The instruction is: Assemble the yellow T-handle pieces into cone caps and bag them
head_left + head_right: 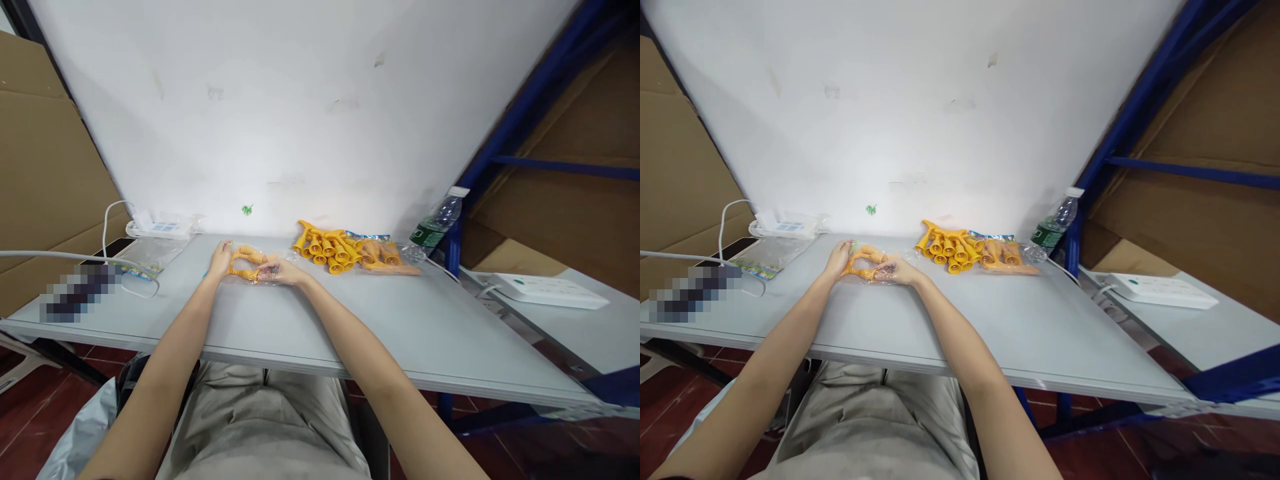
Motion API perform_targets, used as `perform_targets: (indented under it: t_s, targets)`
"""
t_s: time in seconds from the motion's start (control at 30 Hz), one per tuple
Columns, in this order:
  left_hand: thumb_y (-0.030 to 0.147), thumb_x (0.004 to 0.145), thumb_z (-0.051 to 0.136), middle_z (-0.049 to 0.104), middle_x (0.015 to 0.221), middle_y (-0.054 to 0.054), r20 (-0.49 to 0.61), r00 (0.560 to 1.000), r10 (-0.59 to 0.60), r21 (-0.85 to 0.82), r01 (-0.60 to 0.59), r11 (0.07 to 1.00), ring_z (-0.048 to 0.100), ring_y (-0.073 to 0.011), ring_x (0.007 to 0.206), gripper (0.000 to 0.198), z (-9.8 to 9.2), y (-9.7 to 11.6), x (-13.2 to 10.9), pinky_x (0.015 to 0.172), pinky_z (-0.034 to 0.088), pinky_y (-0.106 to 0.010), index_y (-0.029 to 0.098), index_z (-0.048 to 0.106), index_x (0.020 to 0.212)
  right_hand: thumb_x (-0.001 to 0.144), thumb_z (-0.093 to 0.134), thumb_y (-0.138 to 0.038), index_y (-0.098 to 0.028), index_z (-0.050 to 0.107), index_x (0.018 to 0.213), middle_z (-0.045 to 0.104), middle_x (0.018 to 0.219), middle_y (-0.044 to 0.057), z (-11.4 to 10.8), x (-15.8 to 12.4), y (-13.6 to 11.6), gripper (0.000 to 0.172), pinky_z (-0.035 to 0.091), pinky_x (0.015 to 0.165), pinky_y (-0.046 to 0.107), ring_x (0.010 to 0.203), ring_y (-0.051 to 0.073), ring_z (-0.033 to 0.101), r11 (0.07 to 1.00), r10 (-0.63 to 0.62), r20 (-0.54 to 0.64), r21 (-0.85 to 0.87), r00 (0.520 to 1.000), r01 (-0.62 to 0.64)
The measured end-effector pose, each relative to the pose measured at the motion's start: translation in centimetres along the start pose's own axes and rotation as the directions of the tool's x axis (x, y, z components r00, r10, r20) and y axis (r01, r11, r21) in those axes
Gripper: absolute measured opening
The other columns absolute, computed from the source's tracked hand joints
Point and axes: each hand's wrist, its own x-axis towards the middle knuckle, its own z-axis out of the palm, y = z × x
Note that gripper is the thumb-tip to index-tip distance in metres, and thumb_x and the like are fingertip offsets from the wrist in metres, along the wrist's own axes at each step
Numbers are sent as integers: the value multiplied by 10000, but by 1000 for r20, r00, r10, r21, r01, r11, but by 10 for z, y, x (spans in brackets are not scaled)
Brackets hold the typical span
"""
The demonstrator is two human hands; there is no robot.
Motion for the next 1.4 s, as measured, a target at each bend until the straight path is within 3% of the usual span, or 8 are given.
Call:
perform_targets:
  t_s: [0.13, 0.3, 0.47, 0.53, 0.73, 0.87, 1.23, 1.4]
  targets:
    - [202, 842, 495, 634, 1241, -141, 42, 999, 8, 275, -19, 961, 589, -241, 1167, 378, -7, 1, -4, 984, 445, -338, 145, 554, 1211, 623, 790, -507, -161, 768, 992, 741, 861, 48, 6, 5, -1, 506, 511, 781, 305, 824, 196, 657, 1000, -24, 19, 11, 1000, 24]
    - [288, 795, 611, 681, 1126, -167, 60, 998, -11, 537, -23, 843, 627, -316, 1084, 357, -14, -5, -3, 903, 473, -385, 158, 605, 1128, 676, 750, -490, -178, 774, 970, 734, 1042, 72, 11, 7, 0, 429, 494, 875, 334, 997, 239, 646, 991, -125, -51, 49, 991, 128]
    - [249, 782, 619, 707, 1078, -128, 57, 998, -21, 547, -13, 837, 657, -279, 1029, 319, -15, -7, -1, 845, 485, -339, 191, 619, 1096, 777, 668, -378, -141, 752, 980, 743, 990, 93, 9, 9, 6, 323, 505, 804, 322, 882, 219, 671, 999, -5, -282, 45, 960, 19]
    - [206, 774, 611, 723, 1021, -106, 64, 997, -35, 532, -5, 847, 669, -260, 989, 317, -15, -6, -1, 821, 488, -326, 197, 622, 1090, 781, 669, -363, -141, 742, 998, 742, 976, 89, 8, 8, 5, 320, 493, 781, 296, 867, 208, 664, 1000, -25, -331, -21, 943, 19]
    - [177, 746, 627, 733, 934, -69, 80, 996, -41, 470, -1, 882, 682, -233, 914, 317, -11, -3, -2, 786, 501, -314, 209, 633, 1061, 832, 624, -478, -200, 753, 977, 737, 962, 61, 4, 2, -6, 338, 425, 721, 233, 849, 185, 636, 878, -76, -248, -476, 966, -53]
    - [192, 736, 645, 736, 930, -66, 97, 993, -60, 447, 10, 894, 685, -224, 885, 337, -7, -2, -4, 768, 498, -300, 205, 639, 1072, 849, 599, -509, -277, 703, 1138, 725, 1079, 46, 5, 2, -10, 385, 422, 724, 240, 927, 208, 645, 791, -27, -231, -600, 973, -120]
    - [139, 770, 559, 731, 936, -55, 69, 997, -30, 463, -6, 886, 669, -224, 935, 311, -1, -5, -3, 824, 498, -325, 231, 644, 1054, 882, 548, -471, -281, 651, 1194, 721, 1082, 38, 13, 13, 2, 379, 459, 750, 268, 982, 223, 649, 781, 60, -335, -571, 940, -254]
    - [88, 786, 505, 662, 1142, -135, 20, 988, 155, 530, -142, 836, 586, -296, 1126, 395, 0, -3, -10, 966, 450, -425, 200, 627, 1144, 839, 615, -442, -207, 676, 1165, 725, 934, 56, 12, 16, 8, 406, 469, 740, 276, 870, 208, 656, 873, 68, -405, -418, 912, -250]
